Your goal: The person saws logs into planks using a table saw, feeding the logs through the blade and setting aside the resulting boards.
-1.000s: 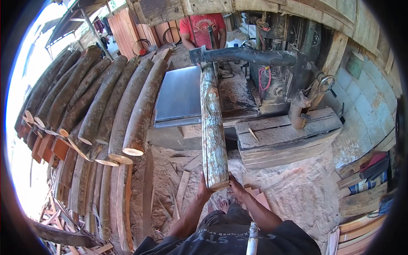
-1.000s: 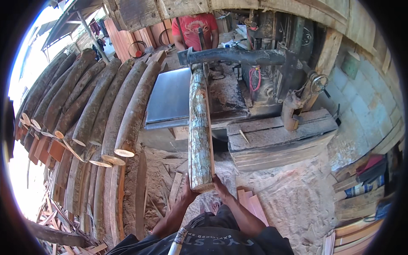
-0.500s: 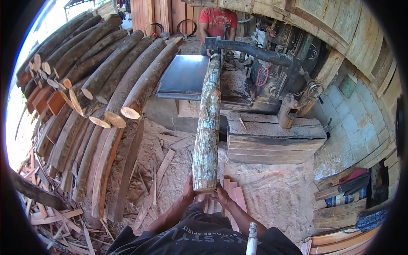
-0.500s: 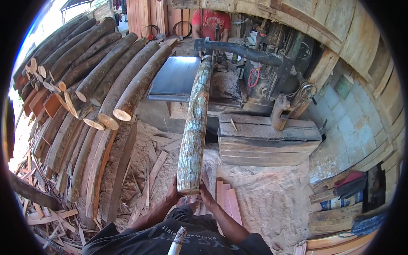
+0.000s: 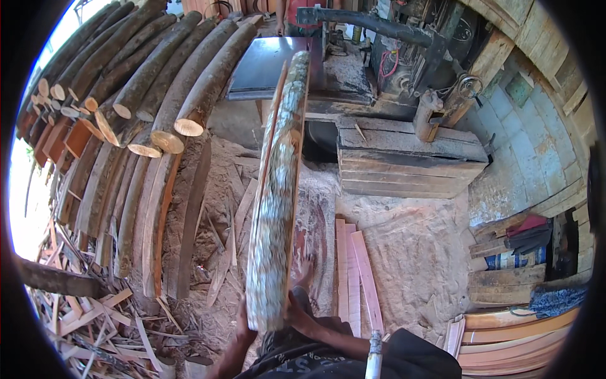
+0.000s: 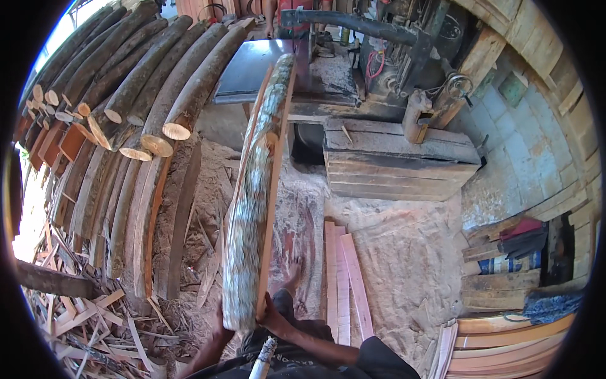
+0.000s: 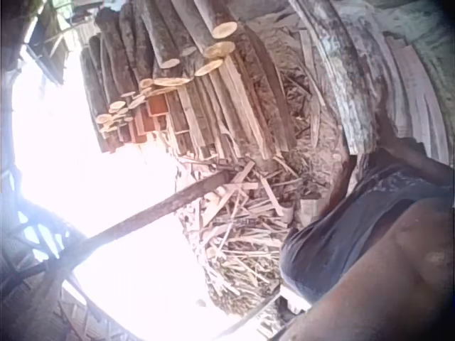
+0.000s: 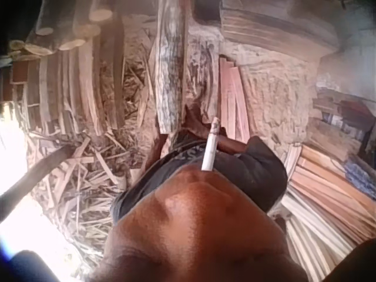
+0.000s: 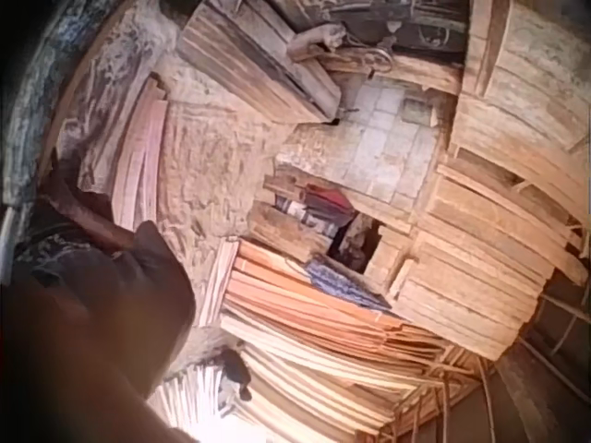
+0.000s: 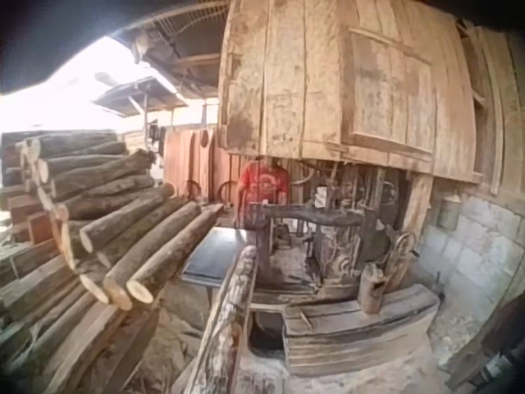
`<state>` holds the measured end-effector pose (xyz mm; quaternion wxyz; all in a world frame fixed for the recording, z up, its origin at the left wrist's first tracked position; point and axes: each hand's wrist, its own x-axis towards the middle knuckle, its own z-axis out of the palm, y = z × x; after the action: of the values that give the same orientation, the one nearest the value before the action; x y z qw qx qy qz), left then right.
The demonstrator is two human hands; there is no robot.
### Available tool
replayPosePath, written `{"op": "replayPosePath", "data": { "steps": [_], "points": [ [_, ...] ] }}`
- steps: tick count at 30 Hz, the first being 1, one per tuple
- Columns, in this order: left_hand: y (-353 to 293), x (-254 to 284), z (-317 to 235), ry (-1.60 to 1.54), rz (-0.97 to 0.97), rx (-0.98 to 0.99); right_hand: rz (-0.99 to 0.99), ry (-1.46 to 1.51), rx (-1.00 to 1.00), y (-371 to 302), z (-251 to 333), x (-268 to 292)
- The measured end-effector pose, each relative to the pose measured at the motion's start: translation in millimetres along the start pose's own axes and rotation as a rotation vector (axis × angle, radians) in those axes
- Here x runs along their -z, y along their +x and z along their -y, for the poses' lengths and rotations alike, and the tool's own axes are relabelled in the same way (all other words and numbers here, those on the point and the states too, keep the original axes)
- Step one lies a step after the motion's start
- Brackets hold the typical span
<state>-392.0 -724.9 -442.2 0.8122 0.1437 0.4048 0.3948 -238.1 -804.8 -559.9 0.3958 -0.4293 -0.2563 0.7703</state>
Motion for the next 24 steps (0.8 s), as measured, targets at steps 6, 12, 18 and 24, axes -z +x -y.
{"op": "replayPosePath", "data": {
  "steps": [6, 12, 18, 24],
  "points": [
    [14, 27, 71, -0.131, -0.127, 0.175, 0.035, 0.211, 0.132, -37, 25, 32],
    [187, -42, -33, 0.042, -0.023, 0.034, -0.228, 0.224, 0.018, 90, 179, 53],
    [348, -37, -146, -0.089, 0.175, 0.235, -0.324, 0.436, 0.157, 253, 310, 121],
    [337, -28, -221, -0.276, 0.151, 0.309, -0.396, 0.531, 0.253, 387, 445, 165]
  ]
}}
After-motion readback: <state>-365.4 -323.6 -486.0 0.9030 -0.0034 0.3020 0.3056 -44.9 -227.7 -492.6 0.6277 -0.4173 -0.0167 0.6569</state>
